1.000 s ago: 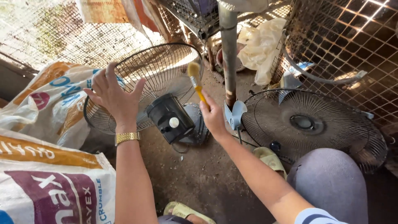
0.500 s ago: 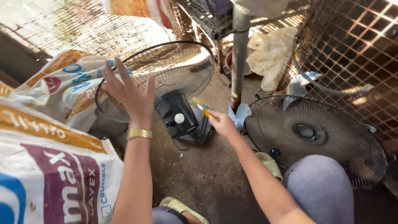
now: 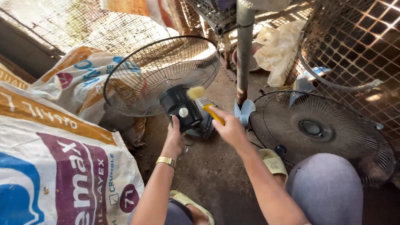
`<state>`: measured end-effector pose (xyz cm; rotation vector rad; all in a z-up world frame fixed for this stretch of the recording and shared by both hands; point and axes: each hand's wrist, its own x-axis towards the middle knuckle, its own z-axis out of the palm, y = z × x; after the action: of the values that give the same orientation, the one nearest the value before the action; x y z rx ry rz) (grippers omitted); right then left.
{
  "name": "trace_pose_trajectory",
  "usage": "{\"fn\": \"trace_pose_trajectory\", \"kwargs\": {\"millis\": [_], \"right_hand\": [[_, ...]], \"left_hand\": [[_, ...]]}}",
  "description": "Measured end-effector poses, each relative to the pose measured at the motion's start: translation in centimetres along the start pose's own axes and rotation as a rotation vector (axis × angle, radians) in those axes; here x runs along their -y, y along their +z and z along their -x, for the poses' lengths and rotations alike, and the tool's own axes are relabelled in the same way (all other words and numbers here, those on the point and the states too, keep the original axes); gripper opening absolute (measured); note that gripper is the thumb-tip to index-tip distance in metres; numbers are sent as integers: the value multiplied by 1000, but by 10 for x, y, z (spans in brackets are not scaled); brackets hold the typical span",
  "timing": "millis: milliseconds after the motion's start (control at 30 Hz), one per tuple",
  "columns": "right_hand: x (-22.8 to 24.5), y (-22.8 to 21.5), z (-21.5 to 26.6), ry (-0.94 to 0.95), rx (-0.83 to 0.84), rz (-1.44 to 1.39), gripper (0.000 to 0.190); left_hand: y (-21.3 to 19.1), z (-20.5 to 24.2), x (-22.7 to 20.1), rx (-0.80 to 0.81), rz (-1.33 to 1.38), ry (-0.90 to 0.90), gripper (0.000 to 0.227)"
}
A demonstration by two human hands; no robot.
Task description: Cleaning dust from a fan motor housing and metal guard using a small paintbrush.
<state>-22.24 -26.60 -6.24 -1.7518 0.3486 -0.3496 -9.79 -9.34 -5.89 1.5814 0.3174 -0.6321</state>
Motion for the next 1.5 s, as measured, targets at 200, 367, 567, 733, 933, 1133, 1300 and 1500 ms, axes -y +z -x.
{"fn": "trace_pose_trajectory", "kwargs": {"millis": [200, 367, 567, 733, 933, 1133, 1300, 1500], "right_hand": [[-54, -12, 2, 390, 215, 549, 36], [-72, -6, -6, 384, 27, 235, 47], [-141, 34, -10, 265, -92, -193, 51], [-122, 52, -14, 544, -32, -611, 47], [-112, 75, 1, 574, 50, -652, 43], [-120, 86, 8, 606, 79, -683, 47], [-101, 99, 16, 609, 194, -752, 57], [-127, 115, -17, 530, -76, -644, 51]], "left_hand": [[-10, -21, 14, -111, -105, 146, 107], [-25, -14, 9, 265, 81, 21, 117], [-12, -15, 15, 132, 121, 60, 114], [-9, -12, 18, -163, -110, 156, 109], [10, 2, 20, -361, -434, 274, 129], [-14, -28, 19, -429, -626, 235, 134], [-46, -27, -1, -370, -753, 238, 134], [-44, -8, -3, -502, -654, 176, 136]]}}
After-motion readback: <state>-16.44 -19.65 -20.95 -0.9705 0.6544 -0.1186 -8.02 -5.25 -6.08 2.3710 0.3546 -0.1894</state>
